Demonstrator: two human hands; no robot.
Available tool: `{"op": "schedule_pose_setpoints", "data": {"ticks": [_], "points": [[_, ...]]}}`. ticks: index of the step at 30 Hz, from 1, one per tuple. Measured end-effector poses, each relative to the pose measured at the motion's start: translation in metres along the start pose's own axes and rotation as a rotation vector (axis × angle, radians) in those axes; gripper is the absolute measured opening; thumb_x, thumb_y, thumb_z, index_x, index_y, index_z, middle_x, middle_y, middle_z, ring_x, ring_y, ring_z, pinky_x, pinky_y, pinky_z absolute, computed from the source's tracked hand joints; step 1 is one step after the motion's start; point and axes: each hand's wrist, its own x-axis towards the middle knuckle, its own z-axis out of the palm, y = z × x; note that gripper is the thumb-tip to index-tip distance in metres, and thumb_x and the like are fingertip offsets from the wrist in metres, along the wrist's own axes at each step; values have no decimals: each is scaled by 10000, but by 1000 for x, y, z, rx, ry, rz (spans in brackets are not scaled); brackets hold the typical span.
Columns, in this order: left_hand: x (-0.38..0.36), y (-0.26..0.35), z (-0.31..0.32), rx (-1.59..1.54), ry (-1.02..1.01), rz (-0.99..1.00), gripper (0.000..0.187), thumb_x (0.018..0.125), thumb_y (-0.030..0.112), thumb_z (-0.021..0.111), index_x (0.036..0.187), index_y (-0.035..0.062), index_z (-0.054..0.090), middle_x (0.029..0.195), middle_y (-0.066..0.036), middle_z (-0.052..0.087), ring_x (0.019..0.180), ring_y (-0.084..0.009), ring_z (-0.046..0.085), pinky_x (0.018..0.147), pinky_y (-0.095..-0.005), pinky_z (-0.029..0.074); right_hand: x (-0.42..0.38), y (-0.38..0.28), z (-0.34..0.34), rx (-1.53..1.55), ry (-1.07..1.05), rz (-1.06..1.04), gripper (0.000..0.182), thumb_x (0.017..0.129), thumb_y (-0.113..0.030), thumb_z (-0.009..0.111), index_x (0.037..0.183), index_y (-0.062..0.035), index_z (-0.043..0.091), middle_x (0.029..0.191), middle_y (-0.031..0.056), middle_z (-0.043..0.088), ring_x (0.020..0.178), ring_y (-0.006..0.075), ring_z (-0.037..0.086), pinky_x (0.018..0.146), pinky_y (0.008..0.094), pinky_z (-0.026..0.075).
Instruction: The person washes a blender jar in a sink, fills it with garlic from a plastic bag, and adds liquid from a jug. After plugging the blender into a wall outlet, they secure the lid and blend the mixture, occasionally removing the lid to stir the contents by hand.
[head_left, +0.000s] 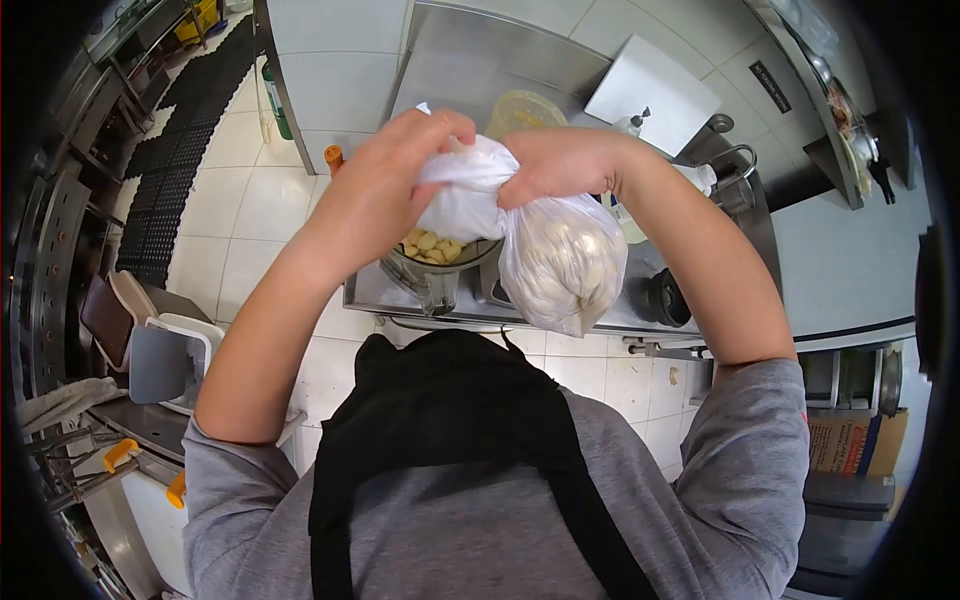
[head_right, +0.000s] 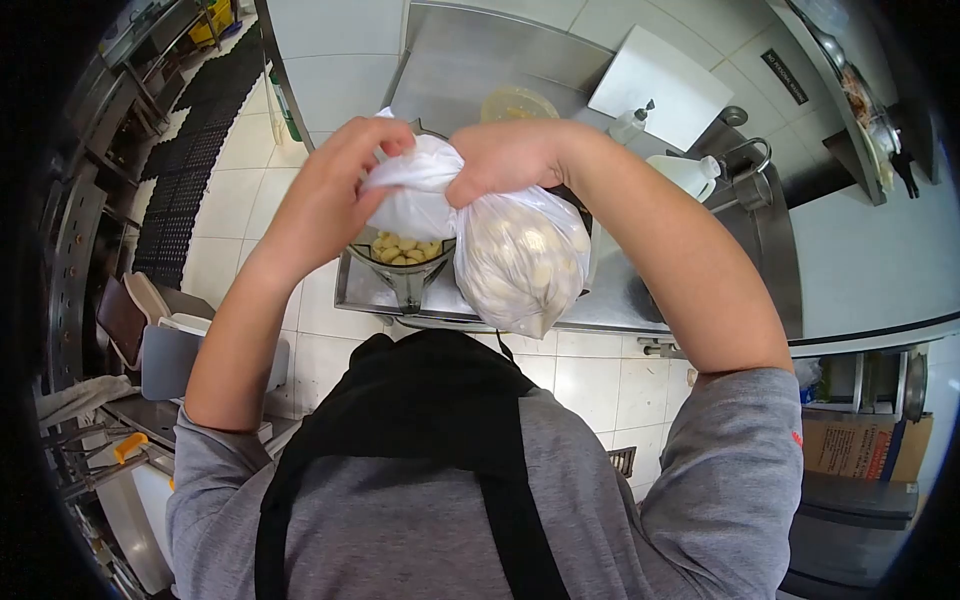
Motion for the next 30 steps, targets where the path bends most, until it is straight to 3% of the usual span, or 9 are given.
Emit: {"op": "schedule_pose_setpoints", "data": {"ticks": [2,4,7,11,14,17,19,22,30], "points": [[1,-1,0,5,-64,-29,378,806,-4,648,1142,41,482,1132,-109,552,1019,-196,566,794,-305,488,10,16,-1,54,5,-43,277,752,-105,606,994,28,626,874,90,650,759,149,616,684,302,515],[4,-8,10,-292,230,-180,466,756,-20,676,1164,50,461,1195,-137,526,1102,-245,548,876,-300,476,13,23,-1,103,11,-88,273,753,-107,607,988,32,626,871,88,649,763,140,612,683,298,514],[-9,3,14,-64,357,-34,485,769,27,699,1181,97,452,1130,-183,553,1039,-348,580,837,-394,500,9,28,-5,220,15,-71,300,757,-107,620,1019,40,619,902,86,652,792,132,616,697,286,518],[-21,-3,25,184,193,32,529,775,47,701,1219,107,421,1024,-198,592,980,-331,608,808,-378,500,11,36,-10,373,34,-147,363,767,-111,635,1098,33,600,968,79,653,827,136,626,730,277,523],[-14,2,14,-101,9,-314,486,800,20,668,1227,51,437,1103,-175,600,1031,-279,609,878,-344,490,7,29,-9,364,18,-156,384,768,-112,639,1127,17,596,994,73,651,855,139,628,759,288,523],[-4,1,12,-212,97,-277,388,832,-9,597,1200,51,490,1022,-160,630,929,-309,628,826,-364,503,10,23,-11,323,-22,-126,393,762,-113,643,1135,1,595,1002,70,649,879,143,627,780,299,520],[-2,-7,17,88,179,108,294,868,11,544,1146,106,551,963,-108,626,837,-306,617,681,-392,498,12,14,-9,297,-61,-100,398,759,-113,644,1139,-7,594,1005,69,648,890,148,627,791,302,518],[-4,-4,15,107,38,-29,225,884,-10,515,1087,55,588,978,-119,626,899,-331,612,778,-372,493,16,4,-6,206,-72,-10,386,758,-118,644,1127,-15,596,999,77,648,878,160,633,771,304,524],[-10,-13,17,-16,112,43,276,866,28,576,1135,89,590,991,-114,619,902,-298,601,806,-348,485,32,3,-13,4,-106,51,356,769,-110,626,1110,-15,594,982,92,645,861,178,640,744,325,536]]}}
